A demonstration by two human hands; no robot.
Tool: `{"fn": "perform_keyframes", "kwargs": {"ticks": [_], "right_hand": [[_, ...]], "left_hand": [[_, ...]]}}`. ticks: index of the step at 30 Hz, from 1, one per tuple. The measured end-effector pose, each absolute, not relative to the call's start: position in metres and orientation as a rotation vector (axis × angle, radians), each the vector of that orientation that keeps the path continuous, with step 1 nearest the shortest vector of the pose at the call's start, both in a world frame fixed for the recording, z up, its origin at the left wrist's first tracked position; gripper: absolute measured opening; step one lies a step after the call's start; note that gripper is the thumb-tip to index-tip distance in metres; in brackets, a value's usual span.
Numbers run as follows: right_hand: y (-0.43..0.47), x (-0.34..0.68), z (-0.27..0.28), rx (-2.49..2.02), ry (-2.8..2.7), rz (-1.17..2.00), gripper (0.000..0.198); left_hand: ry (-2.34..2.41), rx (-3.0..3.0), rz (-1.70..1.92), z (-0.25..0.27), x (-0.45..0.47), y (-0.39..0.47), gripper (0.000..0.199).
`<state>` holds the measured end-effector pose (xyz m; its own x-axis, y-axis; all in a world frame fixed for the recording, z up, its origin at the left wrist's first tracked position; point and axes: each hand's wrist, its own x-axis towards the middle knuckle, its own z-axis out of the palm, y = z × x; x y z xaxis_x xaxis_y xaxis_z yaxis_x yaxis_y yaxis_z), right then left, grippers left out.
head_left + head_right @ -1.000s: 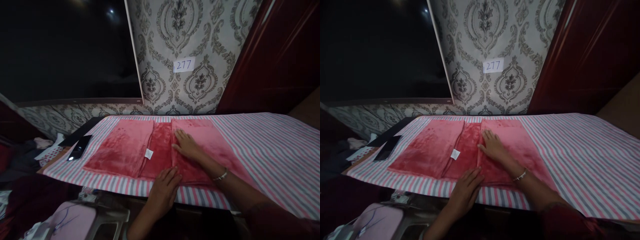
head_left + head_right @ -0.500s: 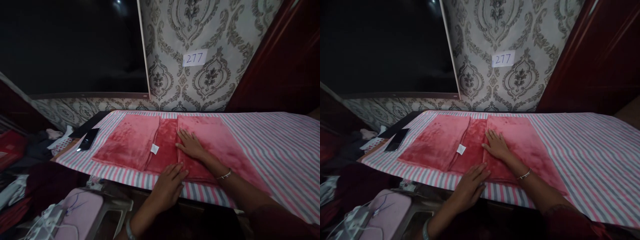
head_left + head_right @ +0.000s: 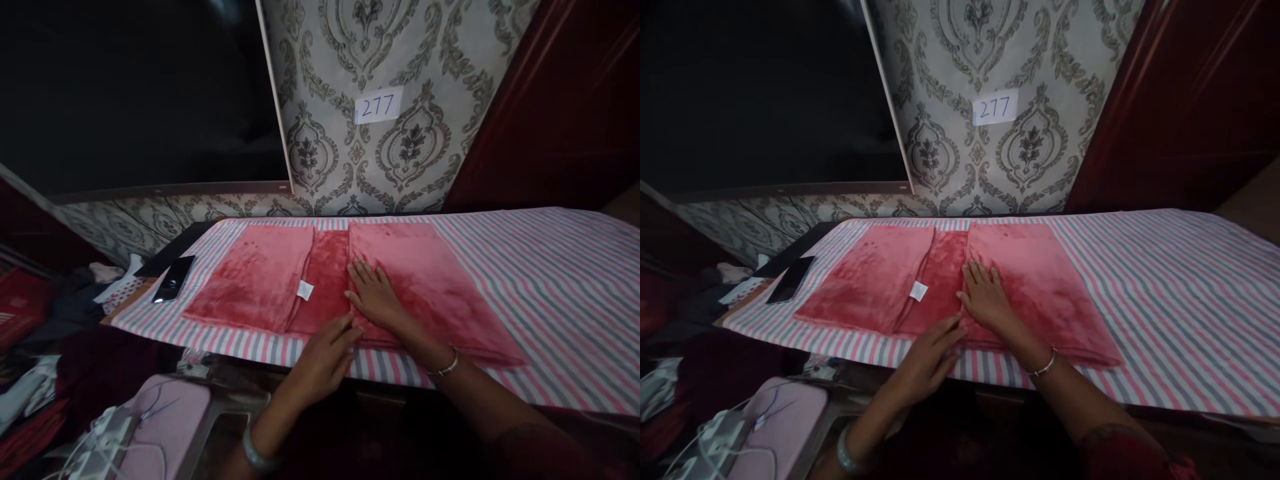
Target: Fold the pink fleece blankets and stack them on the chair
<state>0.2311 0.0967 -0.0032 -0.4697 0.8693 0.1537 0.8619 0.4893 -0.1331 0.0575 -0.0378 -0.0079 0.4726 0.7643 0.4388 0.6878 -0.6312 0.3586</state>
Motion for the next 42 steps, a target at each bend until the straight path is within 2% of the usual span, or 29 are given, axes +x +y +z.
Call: {"fn": "perform_keyframes", "kwargs": {"ticks": [5, 11, 14, 25, 29, 33, 37, 42], "right_hand": [[0.099, 0.233, -0.010, -1.454, -2.510, 0.048, 0.067], [0.100, 0.233, -0.004, -1.471, -2.519, 0.151, 0.070], [0.097, 0.233, -0.002, -1.456, -2.549, 0.272, 0.073], [0.085, 0.228, -0.014, -1.391, -2.540, 0.214, 0.066], [0.086, 0.225, -0.017, -1.428, -2.517, 0.193, 0.062], [0.081, 0.224, -0.012, -1.449, -2.516, 0.199, 0.059], [0.077, 0.224, -0.005, -1.473, -2.507, 0.216, 0.057], [0.078, 0.225, -0.008, -1.440, -2.494, 0.216, 0.057]], "left_hand": [[1.684, 2.493, 1.006, 0.025, -0.025, -0.025, 0.035], [2.531, 2.042, 0.801, 0.066, -0.142, -0.009, 0.042], [2.690, 1.872, 0.690, 0.076, -0.162, -0.007, 0.039], [2.662, 1.893, 0.614, 0.073, -0.154, 0.016, 0.029], [2.327, 2.187, 0.554, 0.063, -0.106, 0.033, 0.016], [2.103, 2.301, 0.443, 0.051, -0.047, 0.048, 0.018], [2.136, 2.207, 0.361, 0.045, -0.022, 0.061, 0.022], [2.156, 2.094, 0.399, 0.046, -0.029, 0.068, 0.004]]}}
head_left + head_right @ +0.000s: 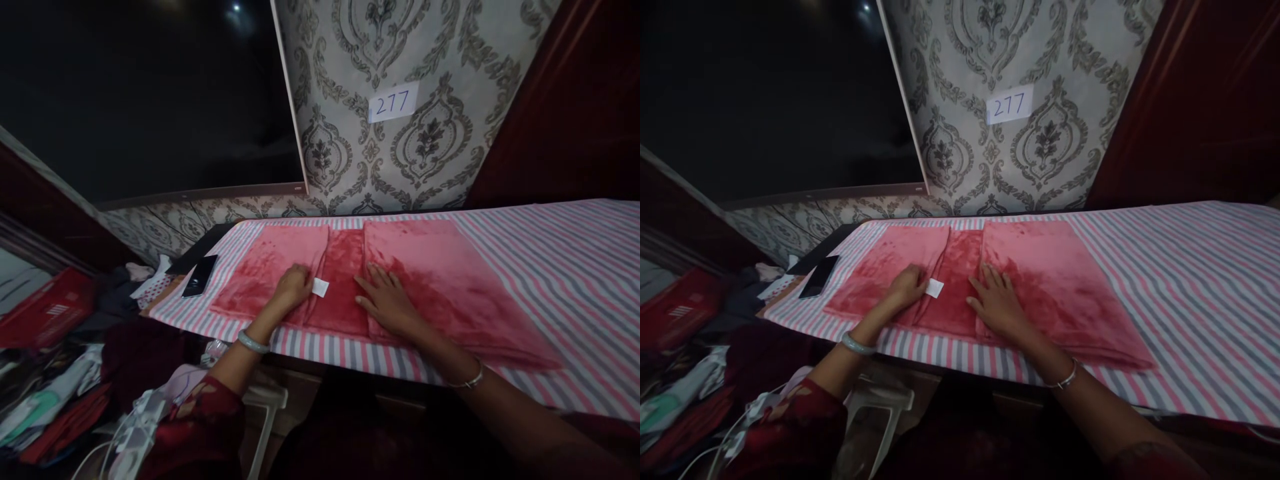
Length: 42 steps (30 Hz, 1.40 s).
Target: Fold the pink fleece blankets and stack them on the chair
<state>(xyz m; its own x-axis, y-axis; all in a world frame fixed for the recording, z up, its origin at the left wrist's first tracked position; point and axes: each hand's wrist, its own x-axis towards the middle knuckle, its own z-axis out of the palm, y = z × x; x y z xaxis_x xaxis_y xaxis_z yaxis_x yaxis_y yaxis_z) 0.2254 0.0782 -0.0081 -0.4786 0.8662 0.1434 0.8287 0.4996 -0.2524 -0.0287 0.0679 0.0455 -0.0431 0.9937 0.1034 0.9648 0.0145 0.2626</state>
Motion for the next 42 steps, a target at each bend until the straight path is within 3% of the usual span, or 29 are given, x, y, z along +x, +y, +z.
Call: {"fn": "perform_keyframes", "kwargs": {"ticks": [5, 12, 17, 22, 29, 37, 42], "right_hand": [[0.081, 0.226, -0.015, -1.381, -2.475, 0.197, 0.057], [0.078, 0.226, -0.009, -1.406, -2.474, 0.231, 0.056], [0.078, 0.226, -0.009, -1.404, -2.479, 0.228, 0.055], [0.077, 0.226, -0.006, -1.412, -2.475, 0.238, 0.055], [0.074, 0.225, -0.001, -1.424, -2.484, 0.283, 0.055], [0.073, 0.225, 0.007, -1.422, -2.490, 0.295, 0.055], [0.060, 0.191, 0.028, -1.149, -2.573, 0.399, 0.065]], "left_hand": [[2.190, 1.985, 0.488, 0.053, -0.048, 0.076, 0.010], [2.192, 1.968, 0.682, 0.050, -0.048, 0.071, 0.049], [1.980, 2.258, 0.504, 0.042, -0.040, 0.059, 0.024], [2.016, 2.229, 0.429, 0.049, -0.035, 0.057, 0.011], [2.096, 2.212, 0.256, 0.053, -0.022, 0.053, 0.039], [2.128, 2.076, 0.557, 0.046, -0.034, 0.061, 0.004], [2.120, 2.055, 0.644, 0.042, -0.043, 0.067, 0.015]]}}
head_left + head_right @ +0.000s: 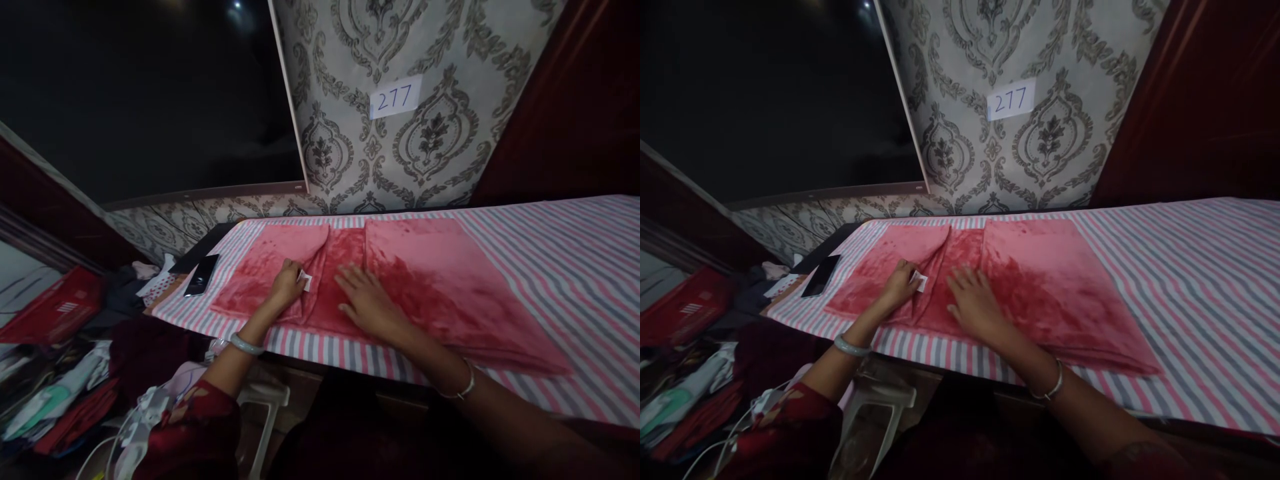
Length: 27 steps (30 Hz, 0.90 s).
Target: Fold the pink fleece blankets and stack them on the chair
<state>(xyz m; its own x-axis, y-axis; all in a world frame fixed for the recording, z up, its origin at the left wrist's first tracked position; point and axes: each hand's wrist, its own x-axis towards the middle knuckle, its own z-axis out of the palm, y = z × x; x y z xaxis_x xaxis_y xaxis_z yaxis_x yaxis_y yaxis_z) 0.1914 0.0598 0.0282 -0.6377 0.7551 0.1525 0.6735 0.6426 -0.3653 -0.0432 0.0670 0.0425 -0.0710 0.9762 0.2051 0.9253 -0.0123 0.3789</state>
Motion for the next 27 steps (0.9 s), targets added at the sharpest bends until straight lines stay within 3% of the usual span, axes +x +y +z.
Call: {"fn": "perform_keyframes", "kwargs": {"ticks": [6, 16, 22, 27], "right_hand": [[0.057, 0.126, 0.037, -0.983, -2.717, 0.712, 0.075], [0.061, 0.110, 0.024, -0.956, -2.756, 0.646, 0.061], [0.056, 0.112, 0.028, -0.975, -2.750, 0.605, 0.045], [0.045, 0.141, 0.038, -0.956, -2.720, 0.587, 0.044]], "left_hand": [[2.085, 2.069, 0.781, 0.040, -0.052, 0.070, 0.020], [1.940, 2.117, 1.016, 0.064, -0.075, 0.074, 0.022], [1.598, 2.092, 0.896, 0.062, -0.060, 0.066, 0.035], [1.738, 2.155, 0.934, 0.045, -0.064, 0.060, 0.037]]}}
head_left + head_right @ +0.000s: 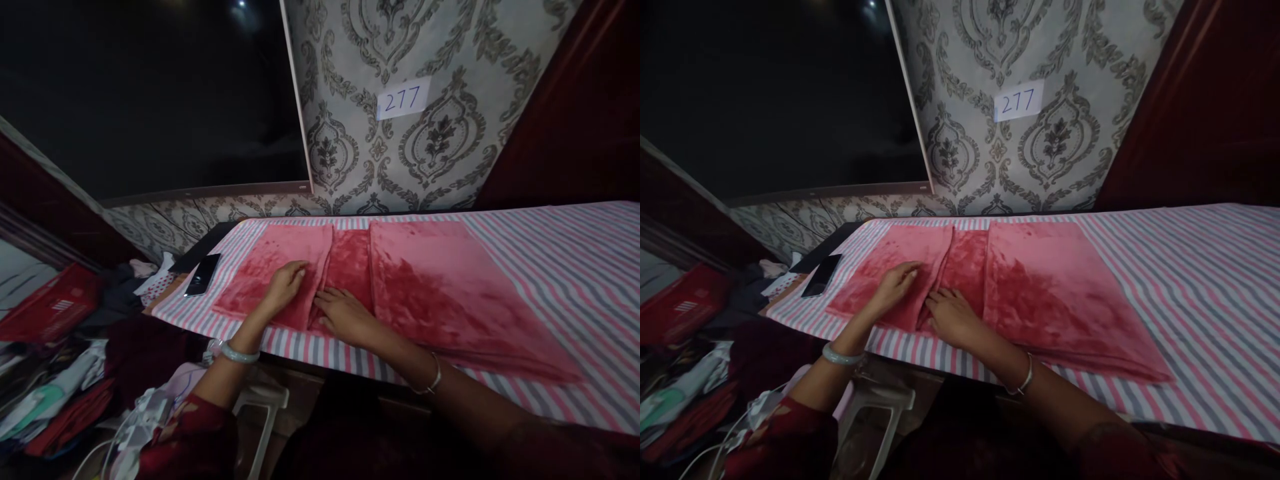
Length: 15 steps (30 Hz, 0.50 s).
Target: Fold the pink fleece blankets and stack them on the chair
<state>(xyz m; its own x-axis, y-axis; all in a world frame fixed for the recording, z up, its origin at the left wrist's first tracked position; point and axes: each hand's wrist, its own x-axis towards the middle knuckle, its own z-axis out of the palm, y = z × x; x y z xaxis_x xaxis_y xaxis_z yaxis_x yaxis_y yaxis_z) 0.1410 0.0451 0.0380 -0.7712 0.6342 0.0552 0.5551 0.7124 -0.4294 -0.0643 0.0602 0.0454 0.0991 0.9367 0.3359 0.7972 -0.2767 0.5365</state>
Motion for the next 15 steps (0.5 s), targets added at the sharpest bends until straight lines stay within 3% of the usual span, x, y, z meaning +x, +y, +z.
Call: {"fn": "perform_keyframes", "kwargs": {"ticks": [8, 11, 15], "right_hand": [[0.039, 0.159, 0.060, -0.985, -2.553, 0.593, 0.030], [0.041, 0.159, 0.056, -0.977, -2.506, 0.627, 0.037], [0.045, 0.152, 0.053, -0.997, -2.503, 0.680, 0.062]], "left_hand": [[1.917, 2.357, 0.381, 0.015, -0.033, 0.038, 0.054], [1.810, 2.328, 0.467, 0.019, -0.039, 0.038, 0.055], [1.833, 2.218, 0.848, 0.039, -0.083, 0.044, 0.046]]}}
